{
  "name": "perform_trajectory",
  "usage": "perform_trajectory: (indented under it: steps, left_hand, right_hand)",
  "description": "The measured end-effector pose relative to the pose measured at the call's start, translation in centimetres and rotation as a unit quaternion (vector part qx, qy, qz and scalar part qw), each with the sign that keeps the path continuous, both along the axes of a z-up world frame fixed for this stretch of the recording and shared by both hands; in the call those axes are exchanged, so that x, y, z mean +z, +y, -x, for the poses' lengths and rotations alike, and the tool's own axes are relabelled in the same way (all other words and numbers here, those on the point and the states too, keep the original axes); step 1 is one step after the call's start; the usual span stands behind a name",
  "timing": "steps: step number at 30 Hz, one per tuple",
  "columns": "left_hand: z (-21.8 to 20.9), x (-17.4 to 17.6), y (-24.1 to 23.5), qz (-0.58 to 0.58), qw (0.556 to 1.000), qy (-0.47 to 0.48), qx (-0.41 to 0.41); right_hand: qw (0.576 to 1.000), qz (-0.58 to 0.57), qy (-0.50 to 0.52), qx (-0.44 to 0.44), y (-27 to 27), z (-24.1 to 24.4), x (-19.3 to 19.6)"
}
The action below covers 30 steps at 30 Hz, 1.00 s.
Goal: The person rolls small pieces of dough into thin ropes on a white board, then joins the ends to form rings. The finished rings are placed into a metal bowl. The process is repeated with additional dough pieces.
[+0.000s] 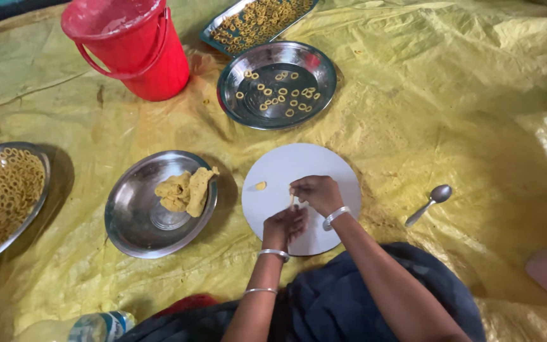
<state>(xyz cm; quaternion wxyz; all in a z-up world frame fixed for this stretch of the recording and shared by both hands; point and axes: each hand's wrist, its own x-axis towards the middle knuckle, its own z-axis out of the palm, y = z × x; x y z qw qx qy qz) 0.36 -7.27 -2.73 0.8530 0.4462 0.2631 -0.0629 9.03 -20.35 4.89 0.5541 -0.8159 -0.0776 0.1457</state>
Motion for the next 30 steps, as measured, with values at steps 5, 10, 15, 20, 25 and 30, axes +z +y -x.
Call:
perform_trajectory:
  steps: [5,10,15,20,25,30]
  left_hand:
    - [-0.5,1.4,1.1,-0.006,0.997,-0.008,0.08]
    - [-1.0,2.2,2.3,-0.012,0.989,-0.014,0.144]
    - [-1.2,1.4,3.3,-0.032,0.987,-0.051,0.149]
    - [-1.6,1.0,4.0,-0.1,0.977,-0.122,0.146]
    - [-1.3,1.8,4.6,-0.121,0.976,-0.111,0.146]
    - [-1.2,2.8,4.9,-0.118,0.983,-0.088,0.11]
  right_hand:
    - [0.996,-0.07,0.059,-0.009,-0.3,-0.5,-1.8]
    - [0.996,-0.061,0.058,0.034,0.3,-0.7,-2.5]
    - [0.992,-0.002,-0.115,0.059,0.7,0.7,-0.4]
    - [0.983,0.066,-0.154,0.077,0.9,1.9,2.1]
    - [0.992,-0.017,-0.113,0.057,1.1,2.2,2.3]
    - [0.987,0.024,-0.14,0.077,1.1,2.2,2.0]
